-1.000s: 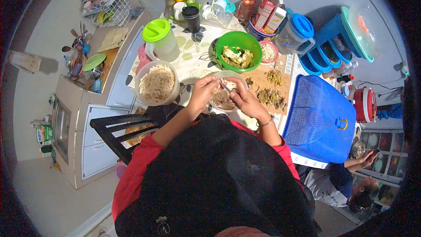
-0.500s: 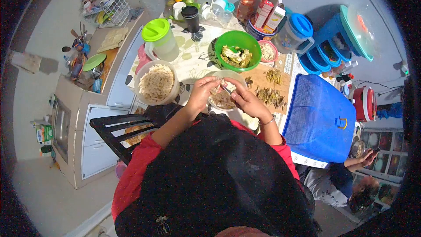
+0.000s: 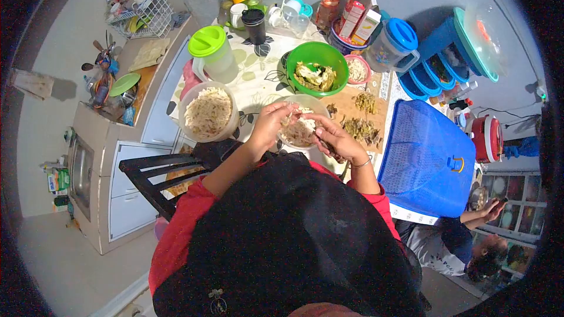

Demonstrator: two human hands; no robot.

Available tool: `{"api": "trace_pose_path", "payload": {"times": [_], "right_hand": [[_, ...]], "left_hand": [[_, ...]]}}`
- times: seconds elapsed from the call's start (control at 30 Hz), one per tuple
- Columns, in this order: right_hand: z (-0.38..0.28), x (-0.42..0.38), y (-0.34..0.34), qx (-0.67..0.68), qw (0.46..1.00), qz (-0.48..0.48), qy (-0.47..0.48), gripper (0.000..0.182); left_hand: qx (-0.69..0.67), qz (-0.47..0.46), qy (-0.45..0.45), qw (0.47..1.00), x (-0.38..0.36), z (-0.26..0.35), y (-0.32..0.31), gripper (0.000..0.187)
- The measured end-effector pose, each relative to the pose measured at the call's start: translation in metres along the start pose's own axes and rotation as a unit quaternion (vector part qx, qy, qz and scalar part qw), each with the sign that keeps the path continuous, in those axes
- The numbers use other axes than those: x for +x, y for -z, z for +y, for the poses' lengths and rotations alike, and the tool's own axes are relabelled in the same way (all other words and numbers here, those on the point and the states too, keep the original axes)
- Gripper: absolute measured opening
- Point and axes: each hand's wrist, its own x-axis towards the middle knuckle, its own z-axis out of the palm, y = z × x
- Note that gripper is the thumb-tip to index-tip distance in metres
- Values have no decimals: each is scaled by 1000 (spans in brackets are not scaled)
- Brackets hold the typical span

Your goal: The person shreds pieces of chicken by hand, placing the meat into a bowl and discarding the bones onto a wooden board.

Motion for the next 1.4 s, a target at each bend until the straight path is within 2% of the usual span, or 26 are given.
{"api": "trace_pose_path", "payload": {"times": [0.1,0.17,0.23,0.37,0.4,0.5,0.57,0.73,0.8,0.87,0.9,1.0,1.07,1.2,1.3,1.4], "right_hand": [[6,0,4,16,997,78,6,38],[12,4,6,-40,994,101,9,37],[10,10,-1,-112,986,114,40,37],[22,26,-10,-133,980,102,112,37],[8,23,-15,-156,980,100,77,37],[18,32,-15,-215,963,117,114,38],[20,35,-14,-209,965,114,114,37],[20,37,-14,-205,965,111,117,37],[12,35,-17,-165,977,108,87,37],[2,30,-18,-59,992,105,41,36],[-1,29,-18,-5,995,102,17,35],[-2,27,-13,55,986,153,35,33],[23,34,4,-54,985,159,35,33],[31,30,-2,-175,969,171,24,33],[27,31,-7,-161,979,112,63,34],[5,23,-21,-42,996,82,11,35]], "left_hand": [[-62,-10,12,998,0,4,0,22],[-66,-39,-7,997,4,-2,4,24],[-42,-37,-21,998,7,-6,5,26],[0,-41,-54,998,8,-6,1,31],[4,-37,-56,998,7,-6,0,32],[13,-29,-54,998,6,-4,0,33],[16,-27,-38,999,5,-1,1,34],[47,-25,-66,996,6,-4,4,33],[63,-26,-83,994,6,-5,5,34],[71,-29,-93,993,5,-5,5,35],[40,-22,-70,997,3,0,3,36],[-71,-20,-11,997,1,9,3,39],[-165,-46,15,985,12,1,20,40],[-143,-65,-29,987,14,-4,22,41],[-146,-60,-26,987,13,-3,20,40],[-176,-39,-17,984,9,-2,15,36]]}}
